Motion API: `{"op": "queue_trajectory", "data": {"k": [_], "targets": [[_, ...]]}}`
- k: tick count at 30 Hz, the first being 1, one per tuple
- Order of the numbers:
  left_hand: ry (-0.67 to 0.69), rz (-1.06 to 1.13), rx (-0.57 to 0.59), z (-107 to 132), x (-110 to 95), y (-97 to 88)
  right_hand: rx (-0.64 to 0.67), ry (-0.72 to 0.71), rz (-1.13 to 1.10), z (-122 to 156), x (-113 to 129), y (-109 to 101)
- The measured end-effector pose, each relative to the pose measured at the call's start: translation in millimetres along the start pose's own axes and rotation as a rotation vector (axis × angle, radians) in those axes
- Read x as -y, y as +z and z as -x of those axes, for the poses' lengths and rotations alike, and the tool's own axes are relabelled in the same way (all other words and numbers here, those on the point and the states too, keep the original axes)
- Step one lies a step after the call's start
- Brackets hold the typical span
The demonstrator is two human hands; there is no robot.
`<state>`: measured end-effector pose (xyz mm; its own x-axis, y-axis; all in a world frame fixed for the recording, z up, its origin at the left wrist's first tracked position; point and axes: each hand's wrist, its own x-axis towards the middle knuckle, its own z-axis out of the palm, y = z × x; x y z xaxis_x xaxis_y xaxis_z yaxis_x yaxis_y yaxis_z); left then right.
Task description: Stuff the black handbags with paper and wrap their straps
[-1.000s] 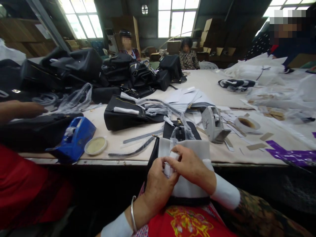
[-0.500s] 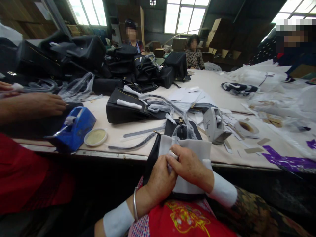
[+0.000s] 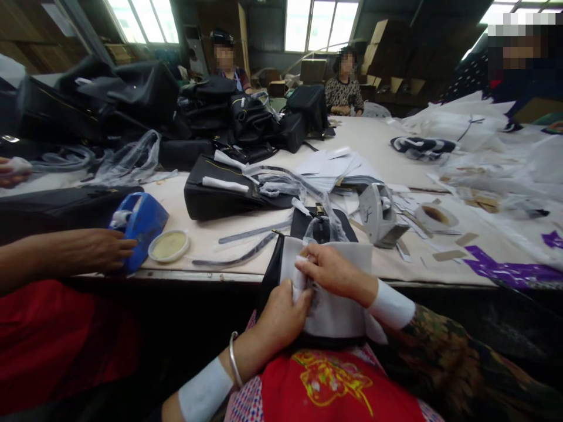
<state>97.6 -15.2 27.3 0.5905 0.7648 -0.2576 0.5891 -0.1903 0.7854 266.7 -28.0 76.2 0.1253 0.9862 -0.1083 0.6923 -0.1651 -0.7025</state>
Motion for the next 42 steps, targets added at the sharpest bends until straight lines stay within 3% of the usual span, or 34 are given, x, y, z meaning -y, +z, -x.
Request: {"op": "queue_trajectory", "data": {"k": [2,5,7,8,11,13,15,17,19,27,32,38,42], "targets": [[0.042,-0.073,-0.1,1.8,5.1,-4.7,-0.113,-0.008,-0.063,12.0,-6.3,-18.9],[0.147,-0.225,-0.3,4.7,14.6,-10.5,-0.412,0.06,-0.085,41.8,-36.6,-53.4],[0.129,-0.233,-0.356,5.5,21.8,-10.9,-0.553,0.229,0.01,66.9,-72.5,-68.5],[0.091,-0.197,-0.344,5.6,25.5,-9.9,-0.556,0.331,0.067,80.2,-93.3,-70.3],[-0.072,-0.003,-0.253,4.7,35.1,-3.6,-0.391,0.543,-0.079,117.6,-152.7,-47.7],[-0.156,0.103,-0.235,3.6,38.7,0.6,-0.282,0.61,-0.438,135.5,-177.9,-15.3],[-0.187,0.144,-0.222,2.3,39.1,2.8,-0.227,0.617,-0.807,144.3,-186.0,17.9],[-0.181,0.152,-0.201,0.6,36.3,2.2,-0.181,0.553,-1.041,144.7,-180.2,40.5],[-0.162,0.177,-0.2,-1.6,32.0,-1.2,-0.173,0.486,-1.091,139.9,-168.3,47.7],[-0.144,0.254,-0.253,-9.4,33.0,-21.4,-0.125,0.335,-0.862,124.3,-138.7,22.6],[-0.146,0.341,-0.286,-6.3,34.9,-38.7,-0.218,0.269,-0.751,112.0,-107.2,20.2],[-0.07,0.407,-0.338,-18.7,23.3,-70.5,-0.412,0.209,-0.576,55.6,-77.6,-9.0],[-0.1,0.294,-0.457,-44.4,26.9,-81.5,-0.461,0.325,-0.322,6.9,-81.0,-20.0]]}}
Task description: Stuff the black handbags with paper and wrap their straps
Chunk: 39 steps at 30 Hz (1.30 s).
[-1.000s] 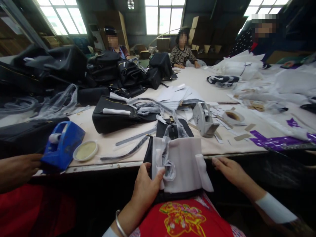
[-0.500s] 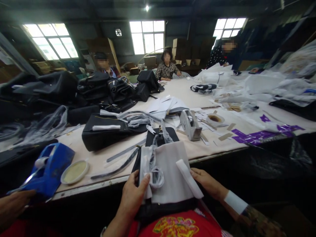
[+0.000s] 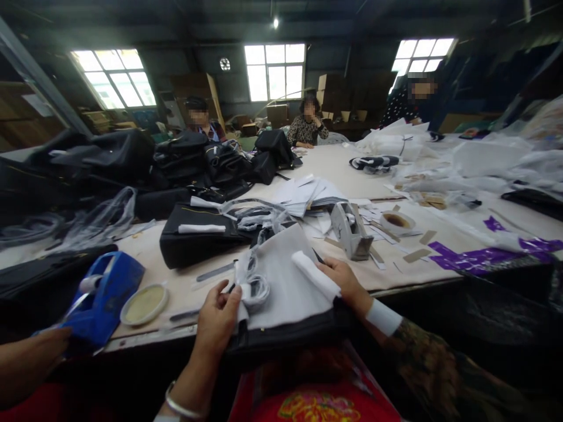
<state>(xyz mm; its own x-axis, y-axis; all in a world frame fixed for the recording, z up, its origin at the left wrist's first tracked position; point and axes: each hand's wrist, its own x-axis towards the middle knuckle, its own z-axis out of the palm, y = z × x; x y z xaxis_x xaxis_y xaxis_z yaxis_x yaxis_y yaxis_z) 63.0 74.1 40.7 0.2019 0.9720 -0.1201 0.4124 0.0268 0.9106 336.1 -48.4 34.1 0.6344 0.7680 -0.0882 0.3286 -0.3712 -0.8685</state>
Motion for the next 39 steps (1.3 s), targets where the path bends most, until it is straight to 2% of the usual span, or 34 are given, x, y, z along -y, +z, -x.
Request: {"op": "queue_trajectory", "data": {"k": [3,5,6,8,9,10,11,12,14,16,19,22,25,29,31,33,35,39], "targets": [[-0.052,-0.187,-0.009,-13.8,-2.2,-1.0,-0.002,0.083,0.113,-21.5,-7.1,12.0],[-0.003,-0.243,-0.073,-12.0,-9.5,-6.7,0.013,0.12,0.16,-27.7,-13.2,16.1],[0.091,-0.255,-0.119,-7.5,-14.8,-11.0,0.015,0.129,0.177,-29.2,-15.3,16.8],[0.416,-0.305,-0.135,6.1,-26.4,-20.2,0.01,0.126,0.196,-31.1,-16.6,16.3],[0.61,-0.355,-0.066,13.4,-31.2,-24.0,0.006,0.118,0.201,-31.9,-16.0,15.9],[0.783,-0.428,0.055,19.9,-34.2,-26.5,0.001,0.107,0.204,-32.7,-15.1,15.9],[0.909,-0.516,0.2,24.9,-34.7,-27.4,-0.002,0.096,0.203,-33.3,-14.2,16.6],[0.973,-0.61,0.345,28.1,-32.4,-26.7,-0.006,0.084,0.201,-33.5,-13.6,18.1],[0.961,-0.772,0.536,29.0,-20.1,-22.1,-0.011,0.058,0.192,-31.7,-14.6,23.0],[0.893,-0.861,0.572,25.7,-1.9,-16.8,-0.01,0.025,0.172,-26.6,-18.6,28.0],[0.886,-0.889,0.551,22.4,21.3,-14.2,0.011,-0.034,0.116,-14.2,-26.6,27.9],[0.921,-0.894,0.525,26.8,31.0,-15.7,-0.016,-0.078,0.07,2.8,-29.8,14.2],[0.976,-0.887,0.469,34.3,32.0,-15.8,-0.059,-0.151,0.062,26.9,-24.9,-4.3],[1.099,-0.873,0.418,38.5,28.4,-13.7,0.085,-0.266,0.152,59.0,-16.4,-13.9],[1.173,-0.864,0.383,37.7,25.5,-12.8,0.107,-0.288,0.206,63.8,-15.0,-14.0],[1.275,-0.83,0.32,36.3,22.2,-10.8,0.083,-0.29,0.203,56.6,-13.0,-16.2],[1.379,-0.774,0.261,35.1,18.0,-6.5,0.052,-0.283,0.127,38.1,-6.7,-21.5],[1.482,-0.497,0.087,37.3,0.8,6.6,0.07,-0.279,-0.034,-23.3,20.6,-26.3]]}}
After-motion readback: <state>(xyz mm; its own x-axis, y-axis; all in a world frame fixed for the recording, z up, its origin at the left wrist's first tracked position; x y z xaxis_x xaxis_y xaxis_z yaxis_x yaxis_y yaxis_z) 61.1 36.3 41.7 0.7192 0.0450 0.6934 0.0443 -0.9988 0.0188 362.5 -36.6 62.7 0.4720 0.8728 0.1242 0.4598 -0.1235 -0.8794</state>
